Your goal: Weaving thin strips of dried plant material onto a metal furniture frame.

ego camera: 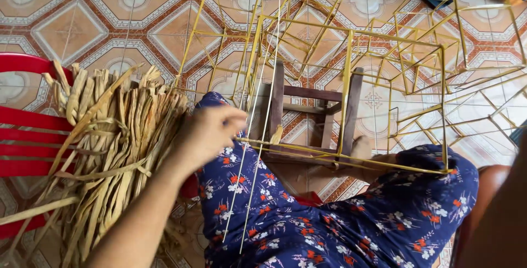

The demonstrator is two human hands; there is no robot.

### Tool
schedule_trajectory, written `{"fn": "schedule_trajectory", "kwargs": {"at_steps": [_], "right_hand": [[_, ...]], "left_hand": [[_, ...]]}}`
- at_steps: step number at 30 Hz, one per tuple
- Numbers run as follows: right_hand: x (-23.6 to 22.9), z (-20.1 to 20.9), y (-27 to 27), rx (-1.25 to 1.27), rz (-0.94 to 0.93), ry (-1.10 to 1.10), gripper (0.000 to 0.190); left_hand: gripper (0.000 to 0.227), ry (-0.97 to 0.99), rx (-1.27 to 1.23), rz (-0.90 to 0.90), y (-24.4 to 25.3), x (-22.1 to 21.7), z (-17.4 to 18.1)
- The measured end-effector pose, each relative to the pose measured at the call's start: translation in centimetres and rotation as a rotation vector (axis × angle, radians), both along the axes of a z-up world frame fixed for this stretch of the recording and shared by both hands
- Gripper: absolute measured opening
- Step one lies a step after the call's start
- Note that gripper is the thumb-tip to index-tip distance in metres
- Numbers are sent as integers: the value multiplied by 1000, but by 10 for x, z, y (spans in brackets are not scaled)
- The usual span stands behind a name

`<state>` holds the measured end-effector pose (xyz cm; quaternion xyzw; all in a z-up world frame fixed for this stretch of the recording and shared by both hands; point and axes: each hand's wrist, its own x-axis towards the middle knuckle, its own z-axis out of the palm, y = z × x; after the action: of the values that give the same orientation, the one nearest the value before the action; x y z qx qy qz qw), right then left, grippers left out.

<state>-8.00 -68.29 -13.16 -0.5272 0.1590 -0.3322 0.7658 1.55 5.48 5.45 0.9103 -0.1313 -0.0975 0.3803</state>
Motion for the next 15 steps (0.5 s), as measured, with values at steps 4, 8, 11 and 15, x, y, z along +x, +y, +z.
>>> {"fn": "schedule_trajectory", "kwargs": {"at_steps": [4,8,11,15], "right_hand": [[38,95,169,21,-32,-80,15],[79,119,266,-23,91,-4,12],[111,95,298,83,198,111,10],[145,83,351,10,266,302,11]], "left_hand": [[44,305,1,-131,-28,-12,-21],[51,524,-50,-139,-41,-8,-46],[45,729,-158,-112,-47,2,-69],[41,893,-209,-87,-53,15,-95]]}}
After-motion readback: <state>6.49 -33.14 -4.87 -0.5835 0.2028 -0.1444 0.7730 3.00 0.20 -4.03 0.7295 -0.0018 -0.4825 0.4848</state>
